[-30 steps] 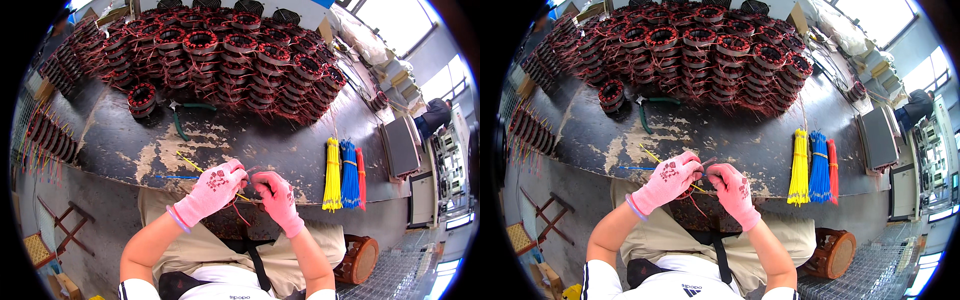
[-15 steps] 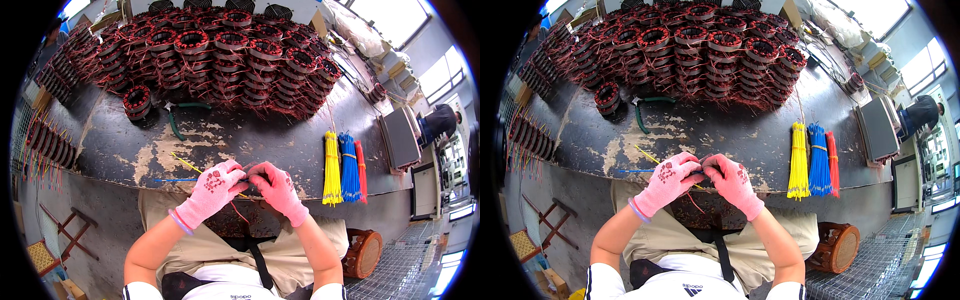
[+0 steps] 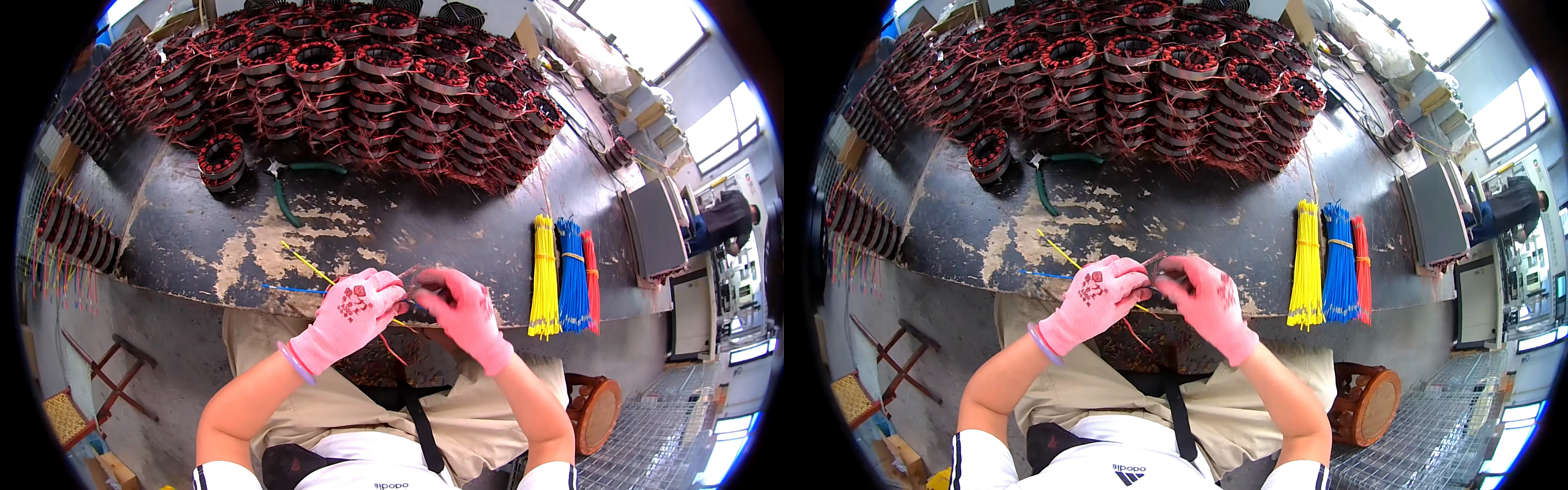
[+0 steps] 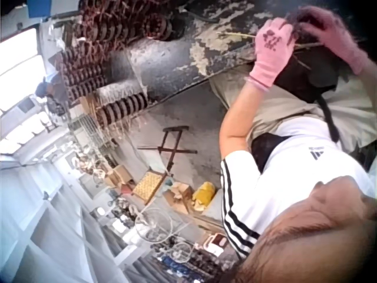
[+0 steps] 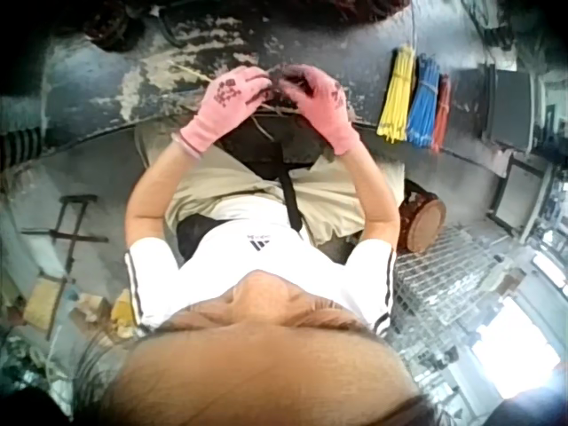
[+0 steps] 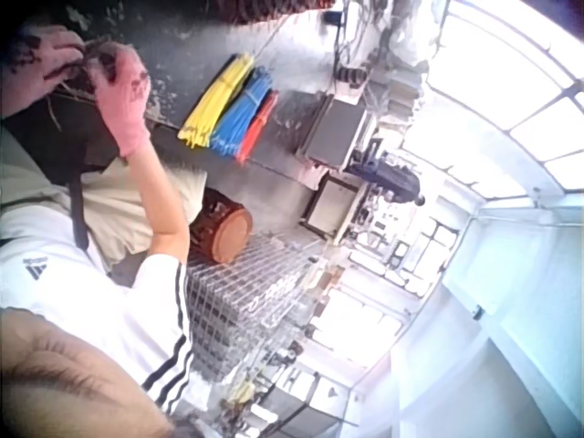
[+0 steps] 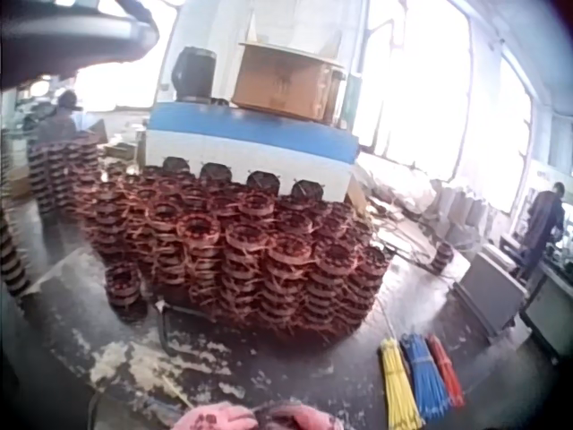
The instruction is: The person wires several motor stators by hand and with pliers. They insert wires into the stator cores and use pliers to secure them, moving between different stators on the workbench.
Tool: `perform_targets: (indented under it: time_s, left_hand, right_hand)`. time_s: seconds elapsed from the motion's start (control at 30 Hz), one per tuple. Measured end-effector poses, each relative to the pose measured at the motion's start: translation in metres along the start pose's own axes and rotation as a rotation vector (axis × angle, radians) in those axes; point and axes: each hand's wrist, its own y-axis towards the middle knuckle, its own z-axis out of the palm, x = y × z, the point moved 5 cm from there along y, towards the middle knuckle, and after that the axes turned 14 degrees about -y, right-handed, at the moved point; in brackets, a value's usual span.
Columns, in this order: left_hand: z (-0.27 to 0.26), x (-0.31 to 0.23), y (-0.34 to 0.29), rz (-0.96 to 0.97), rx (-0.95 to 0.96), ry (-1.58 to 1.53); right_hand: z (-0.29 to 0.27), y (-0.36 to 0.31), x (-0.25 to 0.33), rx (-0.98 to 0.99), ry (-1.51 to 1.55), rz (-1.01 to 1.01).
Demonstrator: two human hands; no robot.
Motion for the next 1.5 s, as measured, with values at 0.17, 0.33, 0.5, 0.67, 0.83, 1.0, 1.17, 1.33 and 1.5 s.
perform_targets:
  time_s: [0.17, 0.33, 0.5, 0.67, 0.83, 1.0, 1.17, 1.33, 1.5]
  left_hand:
    - [0.001, 0.003, 0.000, -0.039, -0.014, -0.052]
    - [-0.001, 0.002, 0.002, -0.032, 0.011, -0.065]
    - [-0.001, 0.002, 0.000, -0.026, 0.012, -0.075]
    - [0.000, 0.004, -0.001, -0.067, -0.010, -0.111]
    - [-0.001, 0.001, 0.003, -0.041, 0.020, -0.127]
    - [0.000, 0.005, -0.001, -0.066, 0.005, -0.155]
    - [-0.003, 0.002, 0.003, -0.095, 0.024, -0.123]
    - [-0.002, 0.003, 0.002, -0.055, 0.028, -0.137]
    - [-0.001, 0.003, 0.002, -0.038, 0.004, -0.134]
  right_hand:
    - [0.007, -0.014, 0.013, -0.265, -0.590, -0.427]
    - [0.029, 0.003, -0.019, 0.475, 0.429, 0.268]
    - [0.012, -0.001, -0.008, 0.258, 0.150, -0.014]
    - [0.001, -0.010, 0.021, -0.194, -0.429, -0.471]
    - [0.028, 0.009, -0.023, 0.261, 0.426, 0.162]
    - [-0.001, -0.011, 0.006, -0.151, -0.031, -0.023]
    - [0.006, -0.015, 0.020, -0.401, -0.606, -0.473]
    - [0.031, -0.006, -0.019, 0.444, 0.598, 0.296]
    - [0.001, -0.005, 0.011, -0.008, -0.167, -0.210]
